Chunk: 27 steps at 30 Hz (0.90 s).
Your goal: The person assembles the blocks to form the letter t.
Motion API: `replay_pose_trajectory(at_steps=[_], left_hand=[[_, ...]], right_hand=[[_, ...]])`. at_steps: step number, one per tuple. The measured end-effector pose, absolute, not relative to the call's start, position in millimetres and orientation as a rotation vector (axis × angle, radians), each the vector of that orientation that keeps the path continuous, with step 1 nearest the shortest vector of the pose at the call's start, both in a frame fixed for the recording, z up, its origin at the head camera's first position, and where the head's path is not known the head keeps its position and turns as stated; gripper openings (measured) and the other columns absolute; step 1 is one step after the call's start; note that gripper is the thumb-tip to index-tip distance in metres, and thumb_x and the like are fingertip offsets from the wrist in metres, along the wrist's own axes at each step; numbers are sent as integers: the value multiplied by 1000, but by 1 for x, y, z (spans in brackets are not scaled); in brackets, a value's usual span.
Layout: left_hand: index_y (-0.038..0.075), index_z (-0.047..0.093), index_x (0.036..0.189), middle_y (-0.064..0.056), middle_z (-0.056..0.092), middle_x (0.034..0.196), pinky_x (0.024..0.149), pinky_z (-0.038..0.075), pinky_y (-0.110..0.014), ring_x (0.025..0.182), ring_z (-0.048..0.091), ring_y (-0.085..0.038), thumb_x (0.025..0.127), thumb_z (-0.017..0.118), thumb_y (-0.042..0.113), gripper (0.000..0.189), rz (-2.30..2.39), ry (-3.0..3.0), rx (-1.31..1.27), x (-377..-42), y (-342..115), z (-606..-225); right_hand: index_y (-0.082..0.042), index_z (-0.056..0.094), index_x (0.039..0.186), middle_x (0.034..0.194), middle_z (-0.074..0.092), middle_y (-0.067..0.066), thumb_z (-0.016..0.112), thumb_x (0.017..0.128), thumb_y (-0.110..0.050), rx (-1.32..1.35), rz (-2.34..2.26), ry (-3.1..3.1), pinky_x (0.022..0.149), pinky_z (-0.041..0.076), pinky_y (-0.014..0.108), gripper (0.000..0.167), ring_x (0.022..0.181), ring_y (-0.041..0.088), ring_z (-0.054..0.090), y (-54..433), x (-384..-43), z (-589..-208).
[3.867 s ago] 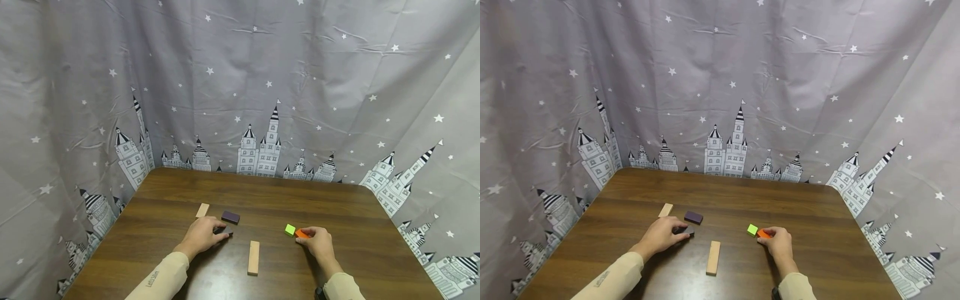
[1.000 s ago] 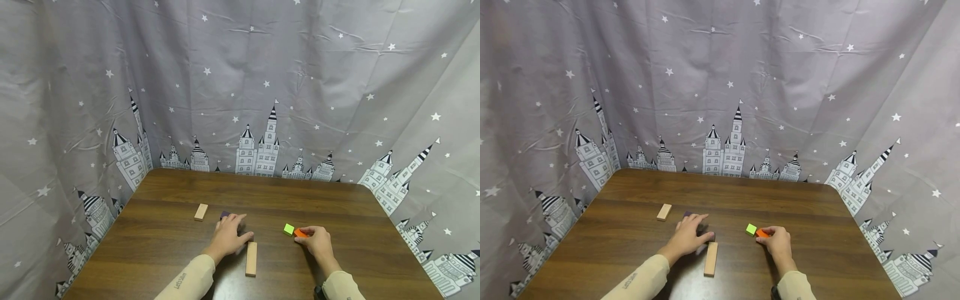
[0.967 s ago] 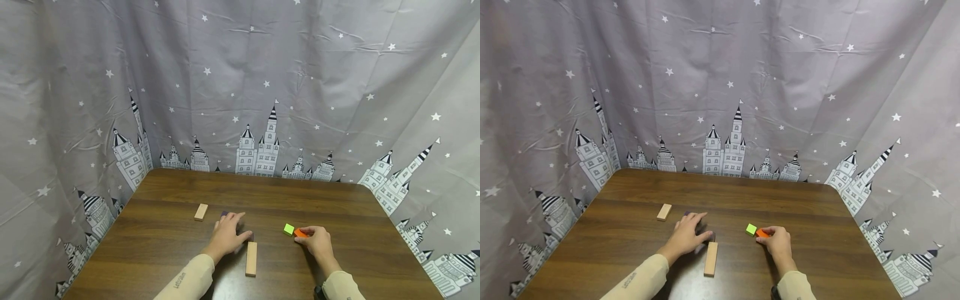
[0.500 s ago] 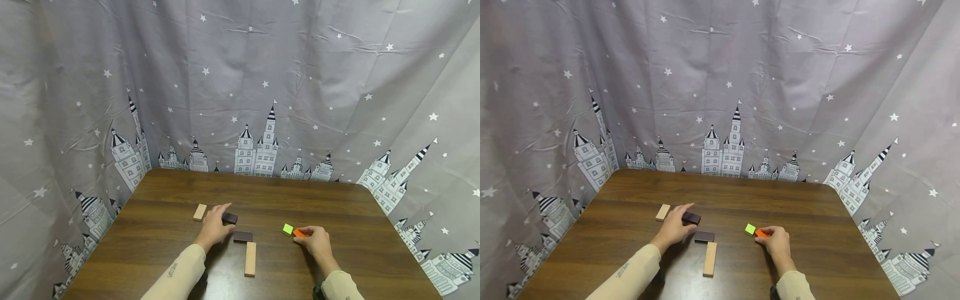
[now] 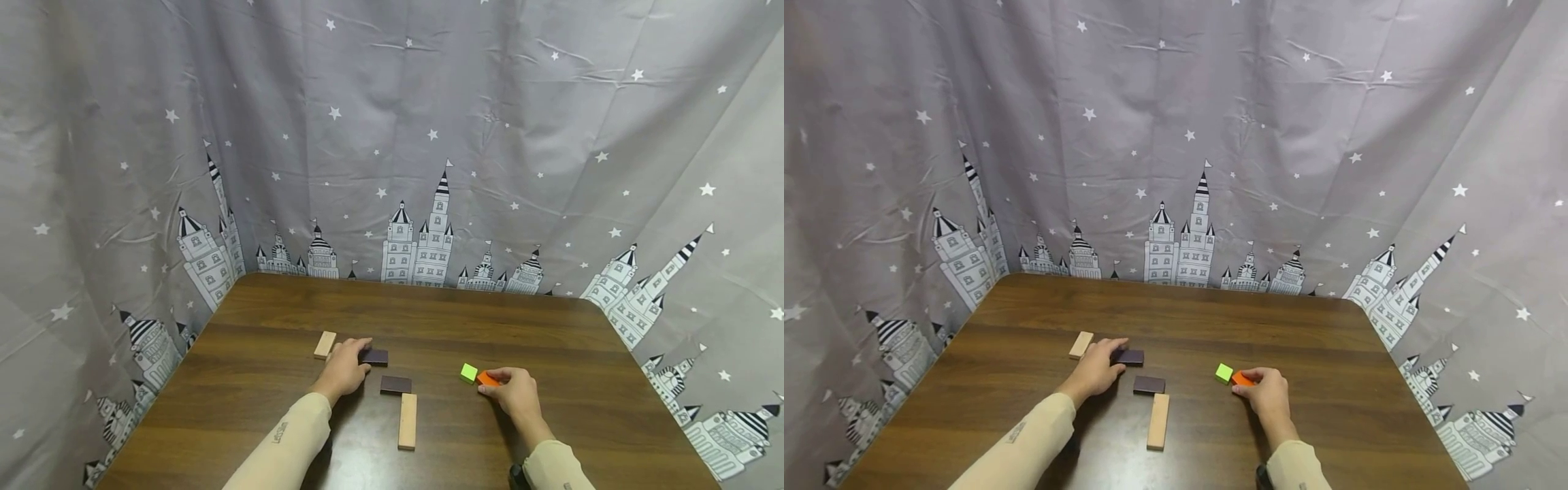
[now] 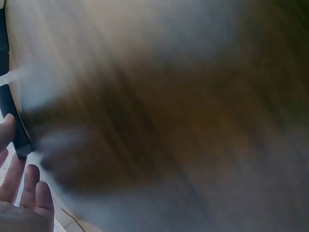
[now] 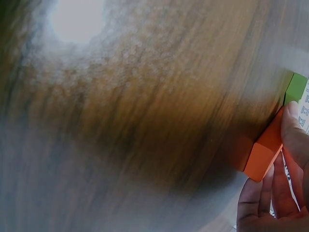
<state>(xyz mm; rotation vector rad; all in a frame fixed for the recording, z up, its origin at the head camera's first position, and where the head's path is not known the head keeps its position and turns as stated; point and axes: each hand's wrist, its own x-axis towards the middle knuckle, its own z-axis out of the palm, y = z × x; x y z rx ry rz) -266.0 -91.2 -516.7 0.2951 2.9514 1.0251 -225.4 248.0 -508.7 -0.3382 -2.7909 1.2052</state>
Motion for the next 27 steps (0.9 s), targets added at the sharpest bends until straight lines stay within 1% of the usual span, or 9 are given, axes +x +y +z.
replay_pose_trajectory(at_steps=[5, 8, 12, 17, 20, 23, 27], left_hand=[[-3, 61, 131, -19, 61, 126, 104, 38, -54, 120, 52, -40, 88, 77, 10, 48, 1017, 2977, 300, -266, -93, -520], [-4, 65, 124, -18, 61, 120, 102, 40, -52, 117, 54, -39, 87, 78, 11, 41, 1036, 2986, 289, -266, -93, -521], [0, 68, 115, -14, 61, 113, 98, 42, -51, 110, 56, -36, 87, 79, 11, 32, 1071, 2990, 282, -265, -94, -522], [3, 69, 113, -13, 62, 115, 97, 41, -52, 111, 56, -35, 88, 78, 16, 29, 1114, 2980, 242, -264, -92, -520], [6, 69, 112, -12, 62, 117, 97, 39, -54, 113, 55, -36, 88, 78, 20, 29, 1139, 2975, 231, -263, -87, -519], [10, 70, 112, -9, 63, 116, 96, 37, -55, 114, 55, -35, 88, 79, 24, 29, 1155, 2974, 262, -262, -80, -518], [13, 71, 110, -4, 65, 109, 92, 36, -54, 110, 57, -31, 86, 80, 28, 29, 1170, 2976, 367, -258, -67, -516]], right_hand=[[2, 77, 104, 107, 71, 23, 92, 72, -11, -348, 1206, -2789, 84, 49, 50, 38, 95, 34, 63, 249, -226, -509], [2, 77, 104, 107, 71, 23, 92, 72, -12, -348, 1218, -2783, 84, 49, 50, 38, 95, 34, 64, 249, -226, -510], [1, 77, 104, 106, 71, 22, 92, 72, -11, -348, 1227, -2774, 84, 49, 50, 38, 95, 34, 64, 249, -226, -511], [2, 77, 104, 106, 71, 22, 92, 71, -11, -338, 1226, -2768, 84, 49, 50, 38, 95, 34, 64, 248, -226, -510], [3, 77, 103, 105, 71, 23, 92, 71, -10, -330, 1225, -2769, 85, 49, 51, 37, 95, 35, 64, 249, -226, -510], [3, 77, 102, 105, 71, 23, 92, 71, -10, -330, 1226, -2765, 85, 49, 52, 36, 96, 36, 64, 249, -226, -511], [3, 77, 102, 104, 72, 23, 92, 71, -9, -324, 1223, -2760, 86, 49, 52, 36, 96, 36, 65, 249, -226, -511]])
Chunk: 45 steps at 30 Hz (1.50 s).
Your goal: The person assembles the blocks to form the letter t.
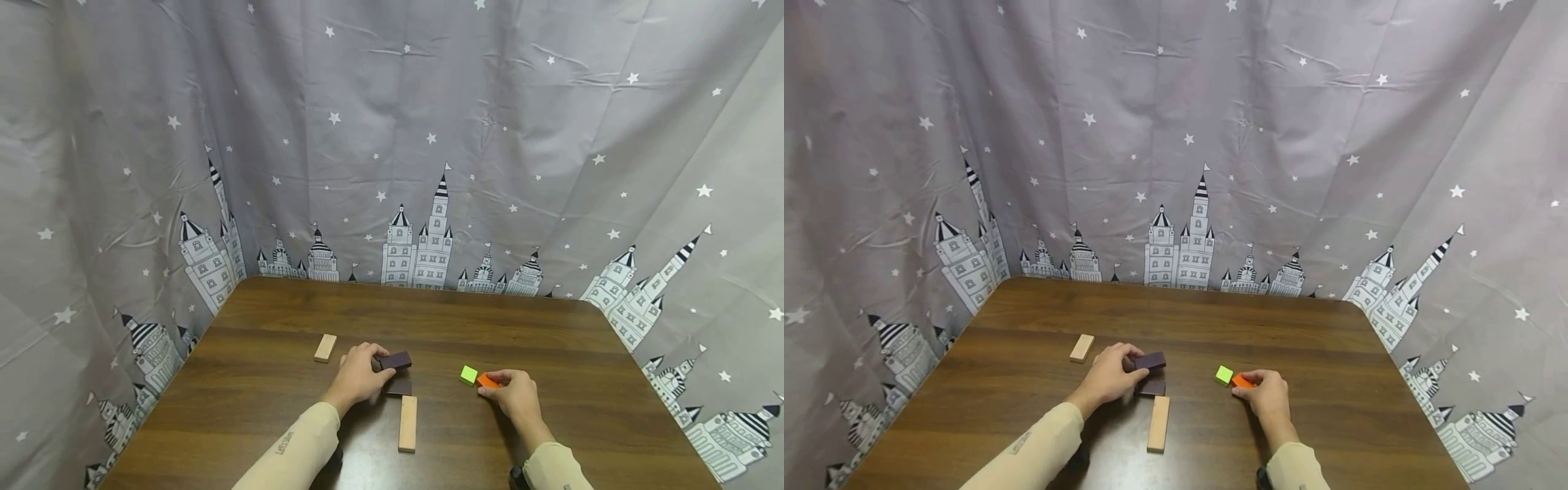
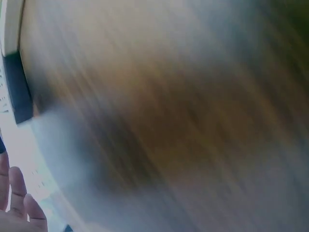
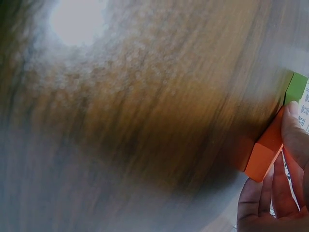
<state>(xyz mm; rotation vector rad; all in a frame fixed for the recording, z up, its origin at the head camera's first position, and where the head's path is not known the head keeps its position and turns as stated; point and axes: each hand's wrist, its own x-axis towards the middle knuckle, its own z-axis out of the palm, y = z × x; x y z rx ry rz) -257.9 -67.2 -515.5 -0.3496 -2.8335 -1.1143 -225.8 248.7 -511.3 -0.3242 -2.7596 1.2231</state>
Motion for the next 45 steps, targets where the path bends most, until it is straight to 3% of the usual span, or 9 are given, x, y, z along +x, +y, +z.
replay_pose_trajectory(at_steps=[12, 28, 41, 45], left_hand=[[16, 78, 107, 2, 70, 108, 85, 31, -44, 101, 54, -22, 81, 86, 28, 30, -1217, -2800, -568, -243, -36, -510], [21, 79, 105, 8, 70, 106, 84, 27, -47, 105, 47, -21, 81, 85, 30, 27, -1068, -2866, -536, -236, -15, -521], [17, 76, 102, 2, 68, 106, 86, 26, -52, 108, 45, -27, 79, 83, 27, 26, -1025, -2877, -504, -231, -16, -519], [17, 76, 109, 2, 67, 110, 86, 25, -51, 109, 44, -26, 82, 80, 30, 30, -1049, -2893, -522, -231, -16, -518]], right_hand=[[2, 78, 102, 107, 71, 23, 92, 71, -9, -352, 1233, -2758, 85, 49, 51, 36, 96, 34, 63, 249, -226, -512], [2, 77, 104, 106, 71, 23, 92, 72, -10, -361, 1220, -2764, 85, 48, 51, 37, 96, 35, 63, 246, -227, -512], [1, 78, 104, 105, 72, 22, 92, 72, -11, -370, 1191, -2765, 85, 48, 50, 37, 96, 34, 64, 247, -227, -514], [1, 78, 103, 104, 73, 21, 92, 71, -10, -353, 1189, -2760, 84, 49, 49, 37, 95, 33, 64, 249, -227, -515]])
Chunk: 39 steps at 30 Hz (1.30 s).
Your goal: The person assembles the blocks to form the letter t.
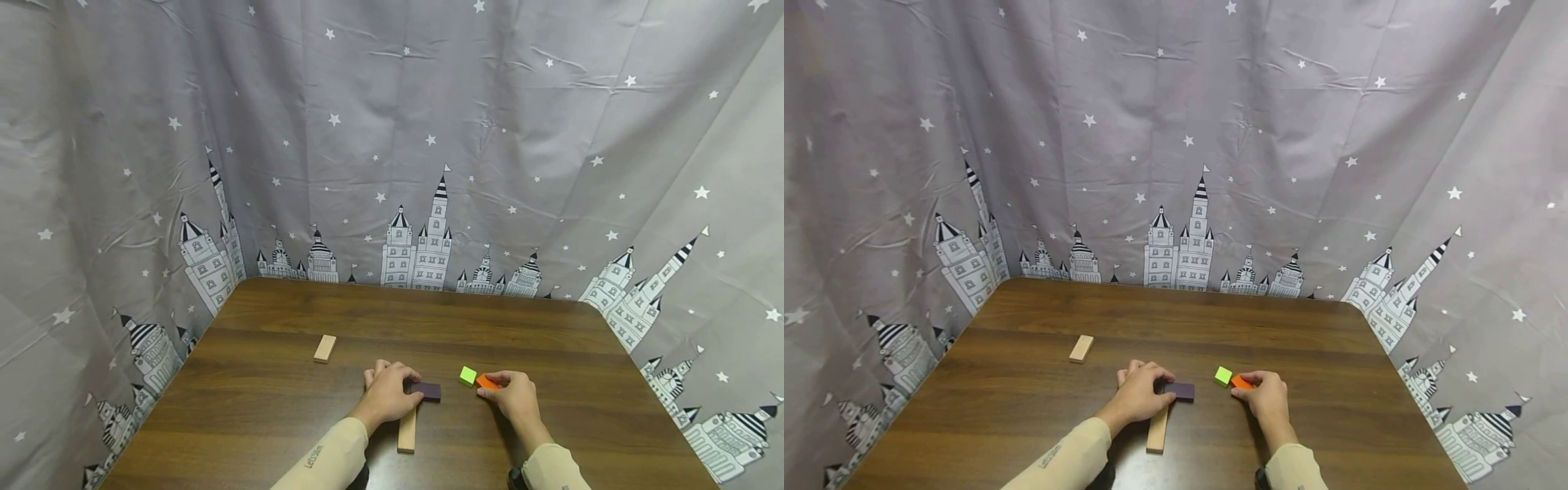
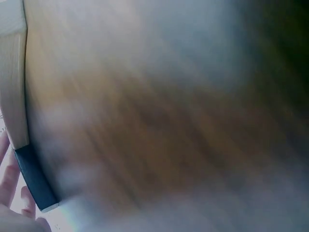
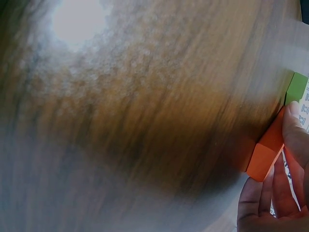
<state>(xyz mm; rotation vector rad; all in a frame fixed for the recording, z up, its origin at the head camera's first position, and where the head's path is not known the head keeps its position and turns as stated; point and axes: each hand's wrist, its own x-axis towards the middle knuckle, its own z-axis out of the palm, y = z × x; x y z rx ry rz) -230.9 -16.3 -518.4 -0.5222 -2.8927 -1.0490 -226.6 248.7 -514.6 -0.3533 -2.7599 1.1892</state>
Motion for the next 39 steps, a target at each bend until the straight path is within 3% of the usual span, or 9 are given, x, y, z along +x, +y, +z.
replay_pose_trajectory(at_steps=[4, 8, 12, 21, 33, 39], left_hand=[[19, 76, 114, 6, 67, 111, 86, 24, -50, 109, 42, -24, 89, 76, 30, 28, -1046, -2913, -554, -230, -18, -517], [21, 78, 109, 7, 67, 107, 86, 24, -51, 108, 42, -24, 92, 72, 25, 18, -1038, -2912, -560, -228, -20, -516], [20, 77, 110, 6, 67, 108, 86, 23, -51, 107, 42, -22, 91, 72, 27, 20, -1077, -2917, -567, -230, -22, -518], [19, 72, 122, 7, 64, 117, 85, 21, -50, 109, 40, -22, 80, 81, 33, 46, -1103, -2990, -705, -238, -42, -514], [19, 72, 120, 7, 63, 119, 83, 23, -48, 108, 43, -22, 83, 78, 33, 40, -1092, -3016, -722, -236, -42, -514], [26, 68, 130, 7, 62, 123, 84, 23, -49, 109, 42, -23, 85, 77, 30, 46, -1085, -3021, -754, -234, -41, -512]], right_hand=[[1, 78, 103, 103, 73, 21, 92, 72, -11, -341, 1188, -2760, 84, 49, 50, 37, 94, 34, 64, 250, -226, -515], [2, 78, 103, 105, 72, 22, 92, 72, -11, -346, 1188, -2764, 84, 49, 51, 37, 95, 34, 64, 249, -226, -515], [2, 78, 104, 108, 71, 24, 92, 73, -12, -352, 1196, -2768, 84, 48, 51, 37, 95, 35, 63, 249, -226, -515], [1, 78, 104, 108, 71, 23, 92, 73, -12, -363, 1193, -2772, 83, 48, 50, 36, 96, 34, 63, 249, -226, -514], [0, 78, 104, 105, 72, 21, 92, 73, -13, -356, 1182, -2773, 83, 48, 49, 36, 95, 34, 64, 250, -226, -515], [0, 78, 103, 105, 73, 20, 92, 73, -12, -356, 1190, -2766, 83, 48, 48, 35, 95, 33, 64, 249, -226, -515]])
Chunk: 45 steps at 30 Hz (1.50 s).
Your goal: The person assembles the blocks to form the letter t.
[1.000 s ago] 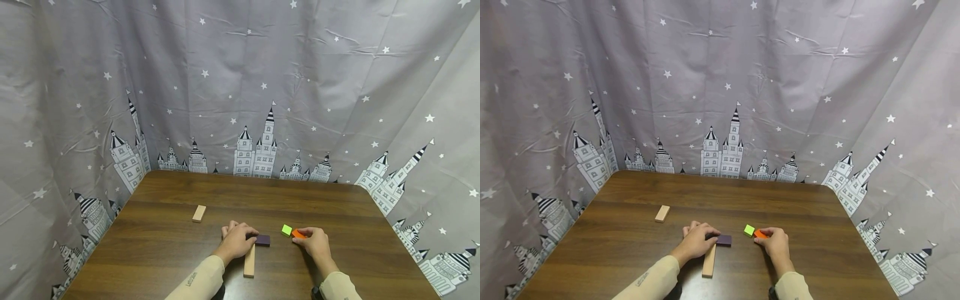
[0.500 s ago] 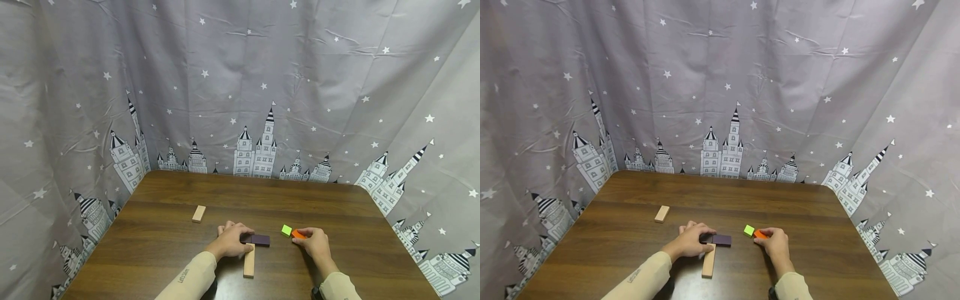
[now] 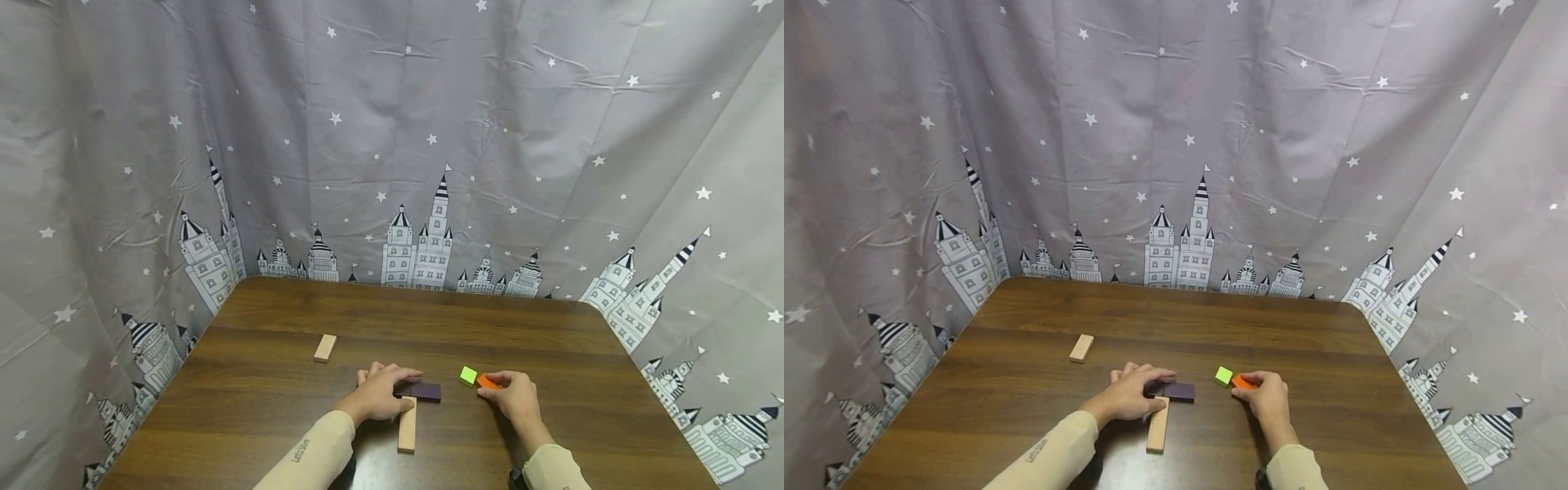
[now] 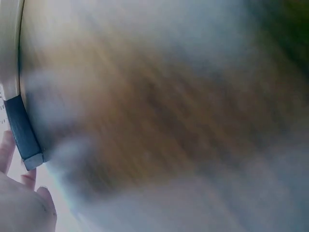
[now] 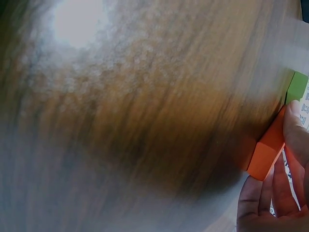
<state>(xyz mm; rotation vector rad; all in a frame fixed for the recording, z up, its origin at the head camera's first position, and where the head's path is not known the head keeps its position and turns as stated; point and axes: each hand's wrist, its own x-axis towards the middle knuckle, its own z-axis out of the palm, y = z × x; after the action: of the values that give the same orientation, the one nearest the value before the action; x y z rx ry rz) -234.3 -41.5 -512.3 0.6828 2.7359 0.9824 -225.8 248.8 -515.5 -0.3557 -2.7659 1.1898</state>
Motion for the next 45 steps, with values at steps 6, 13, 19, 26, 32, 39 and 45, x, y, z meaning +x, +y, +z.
replay_pose_trajectory(at_steps=[6, 13, 19, 26, 32, 39, 45], left_hand=[[33, 72, 124, 9, 61, 120, 83, 24, -48, 107, 42, -21, 86, 75, 33, 38, 911, 2771, 730, -234, -42, -514], [33, 70, 127, 10, 61, 120, 82, 24, -46, 106, 42, -20, 88, 73, 35, 40, 868, 2784, 758, -234, -43, -515], [28, 65, 134, 10, 61, 124, 82, 24, -46, 106, 42, -19, 88, 74, 36, 47, 867, 2786, 751, -233, -44, -513], [28, 69, 128, 10, 61, 122, 83, 24, -45, 107, 41, -19, 88, 74, 38, 41, 851, 2795, 723, -232, -44, -511], [24, 61, 139, 3, 60, 125, 84, 25, -47, 109, 43, -22, 91, 70, 43, 53, 941, 2772, 728, -235, -48, -514], [20, 57, 143, -5, 56, 133, 86, 27, -53, 114, 49, -30, 95, 68, 38, 52, 1094, 2877, 614, -244, -58, -518], [19, 65, 132, -1, 60, 129, 85, 26, -53, 115, 48, -29, 88, 76, 37, 50, 1085, 2861, 624, -245, -66, -516]], right_hand=[[0, 78, 104, 106, 72, 20, 91, 73, -11, -366, 1201, -2764, 83, 48, 48, 35, 94, 32, 63, 249, -225, -514], [1, 78, 104, 105, 73, 20, 91, 74, -12, -359, 1205, -2770, 84, 47, 49, 35, 95, 33, 63, 249, -225, -513], [1, 78, 105, 107, 72, 21, 92, 73, -13, -360, 1196, -2780, 84, 47, 49, 37, 97, 34, 63, 248, -224, -512], [1, 77, 105, 106, 72, 21, 91, 73, -12, -353, 1206, -2779, 83, 48, 49, 37, 96, 34, 63, 248, -225, -513], [0, 78, 104, 105, 73, 19, 91, 73, -12, -327, 1176, -2781, 84, 48, 50, 36, 99, 36, 64, 251, -225, -514], [1, 77, 104, 105, 72, 20, 92, 72, -13, -328, 1197, -2783, 82, 50, 50, 38, 97, 35, 64, 252, -227, -515], [1, 77, 104, 104, 73, 20, 92, 72, -13, -328, 1201, -2782, 83, 49, 51, 37, 97, 35, 64, 252, -227, -514]])
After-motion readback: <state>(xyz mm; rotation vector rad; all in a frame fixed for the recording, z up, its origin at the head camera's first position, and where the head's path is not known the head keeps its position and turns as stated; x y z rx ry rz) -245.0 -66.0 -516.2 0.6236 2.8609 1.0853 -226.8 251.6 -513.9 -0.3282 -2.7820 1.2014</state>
